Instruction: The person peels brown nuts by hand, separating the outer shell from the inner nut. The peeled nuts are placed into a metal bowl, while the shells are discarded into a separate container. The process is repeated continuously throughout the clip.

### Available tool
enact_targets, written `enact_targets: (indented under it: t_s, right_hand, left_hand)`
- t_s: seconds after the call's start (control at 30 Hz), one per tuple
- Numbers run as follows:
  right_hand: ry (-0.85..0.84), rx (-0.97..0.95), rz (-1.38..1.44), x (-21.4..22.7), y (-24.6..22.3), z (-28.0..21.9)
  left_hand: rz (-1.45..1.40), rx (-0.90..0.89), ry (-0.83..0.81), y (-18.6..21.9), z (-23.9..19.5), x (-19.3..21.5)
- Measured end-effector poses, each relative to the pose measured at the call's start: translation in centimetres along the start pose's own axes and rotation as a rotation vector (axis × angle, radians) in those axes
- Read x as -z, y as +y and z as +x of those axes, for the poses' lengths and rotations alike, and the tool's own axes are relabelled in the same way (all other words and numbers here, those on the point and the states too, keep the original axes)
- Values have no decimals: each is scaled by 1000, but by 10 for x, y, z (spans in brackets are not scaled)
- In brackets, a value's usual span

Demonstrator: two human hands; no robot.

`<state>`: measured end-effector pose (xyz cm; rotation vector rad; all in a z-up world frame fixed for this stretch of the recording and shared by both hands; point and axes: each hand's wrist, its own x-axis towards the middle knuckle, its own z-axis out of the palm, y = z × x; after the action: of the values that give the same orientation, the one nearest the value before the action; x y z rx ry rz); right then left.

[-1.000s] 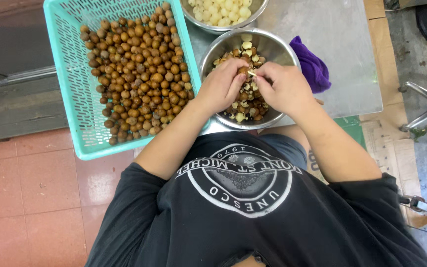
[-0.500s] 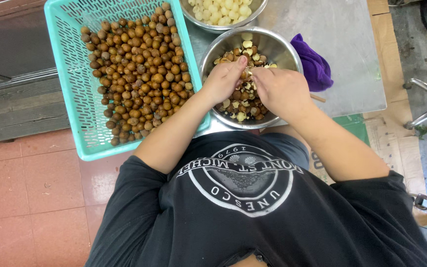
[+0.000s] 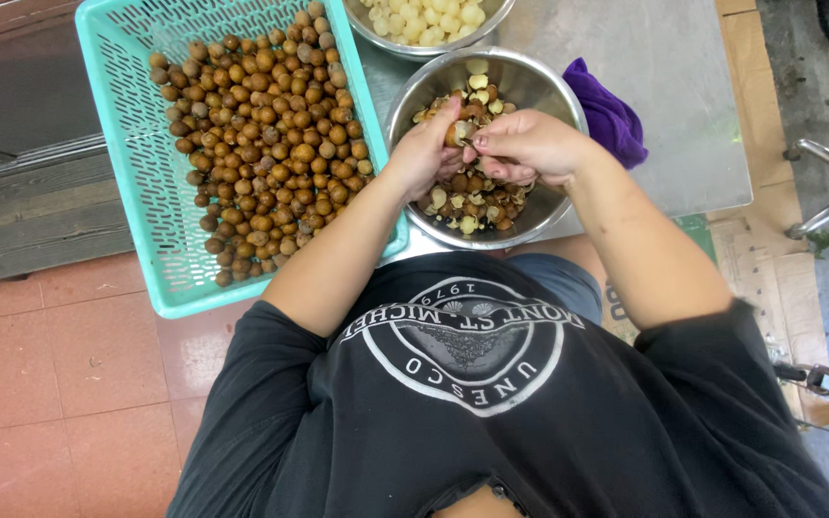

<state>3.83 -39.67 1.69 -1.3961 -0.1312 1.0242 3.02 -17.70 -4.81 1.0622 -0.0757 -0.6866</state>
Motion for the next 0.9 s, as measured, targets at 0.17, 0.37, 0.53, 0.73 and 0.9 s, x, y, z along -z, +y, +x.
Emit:
enact_targets:
  t_s: [0.17, 0.37, 0.53, 0.73, 0.9]
  right_hand:
    - [-24, -20, 129, 10, 10, 3]
    - [533, 171, -1089, -1, 1, -20]
    - [662, 672, -1036, -29, -4, -19]
    - [677, 740, -1019, -38, -8, -19]
    - [731, 821, -1020, -37, -2, -15]
  left_hand:
    - [90, 111, 126, 0, -2, 0]
    - [873, -523, 210, 18, -19, -10]
    - [1197, -661, 255, 28, -33, -29]
    - [1266, -757, 326, 31, -39, -32]
    - [1324, -784, 276, 29, -36, -33]
